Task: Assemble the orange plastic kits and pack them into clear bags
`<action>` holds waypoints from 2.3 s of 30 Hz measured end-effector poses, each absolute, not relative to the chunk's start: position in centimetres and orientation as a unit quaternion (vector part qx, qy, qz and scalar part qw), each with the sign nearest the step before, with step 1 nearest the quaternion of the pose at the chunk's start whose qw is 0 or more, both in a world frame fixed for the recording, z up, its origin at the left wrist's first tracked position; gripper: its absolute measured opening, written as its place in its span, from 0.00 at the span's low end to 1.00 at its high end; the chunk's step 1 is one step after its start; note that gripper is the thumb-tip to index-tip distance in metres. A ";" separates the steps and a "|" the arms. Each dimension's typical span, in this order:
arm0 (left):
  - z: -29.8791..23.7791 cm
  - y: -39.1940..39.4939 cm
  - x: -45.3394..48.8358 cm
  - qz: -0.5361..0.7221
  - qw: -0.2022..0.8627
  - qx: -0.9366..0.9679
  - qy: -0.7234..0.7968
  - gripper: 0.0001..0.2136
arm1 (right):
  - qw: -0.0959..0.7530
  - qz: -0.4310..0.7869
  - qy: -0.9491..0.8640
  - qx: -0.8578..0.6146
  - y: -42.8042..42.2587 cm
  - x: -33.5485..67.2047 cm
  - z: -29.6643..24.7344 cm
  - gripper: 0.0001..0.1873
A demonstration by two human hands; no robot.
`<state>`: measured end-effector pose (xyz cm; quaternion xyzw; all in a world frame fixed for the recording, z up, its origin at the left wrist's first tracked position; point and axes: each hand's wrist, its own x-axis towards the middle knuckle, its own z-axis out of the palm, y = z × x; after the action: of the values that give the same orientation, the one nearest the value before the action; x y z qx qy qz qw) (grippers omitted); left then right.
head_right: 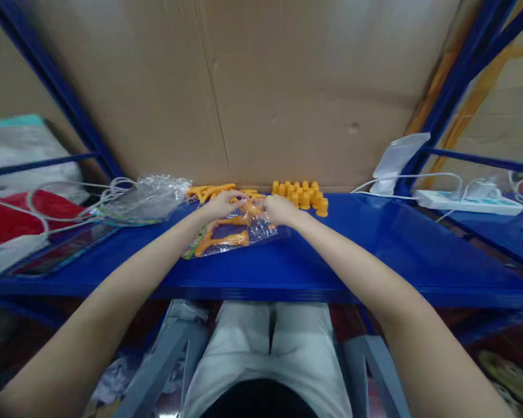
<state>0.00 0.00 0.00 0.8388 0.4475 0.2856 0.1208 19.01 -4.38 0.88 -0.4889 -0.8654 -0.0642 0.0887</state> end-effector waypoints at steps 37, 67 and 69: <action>1.1 -4.6 -2.4 0.183 -0.038 0.859 0.477 0.10 | 0.073 -0.005 -0.897 -0.436 -7.1 20.3 0.2 0.16; 1.1 -6.9 -2.9 -0.027 0.088 0.889 0.448 0.10 | 0.302 0.439 -0.681 -0.503 -6.5 17.6 -2.4 0.14; 1.2 -7.0 -2.9 -0.028 0.094 0.889 0.448 0.10 | 0.313 0.498 -0.638 -0.497 -6.7 17.3 -2.3 0.14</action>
<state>-2.89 -6.97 1.20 0.8886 0.4483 -0.0276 0.0935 17.32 -6.69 -2.28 -0.4971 -0.6380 0.4976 0.3133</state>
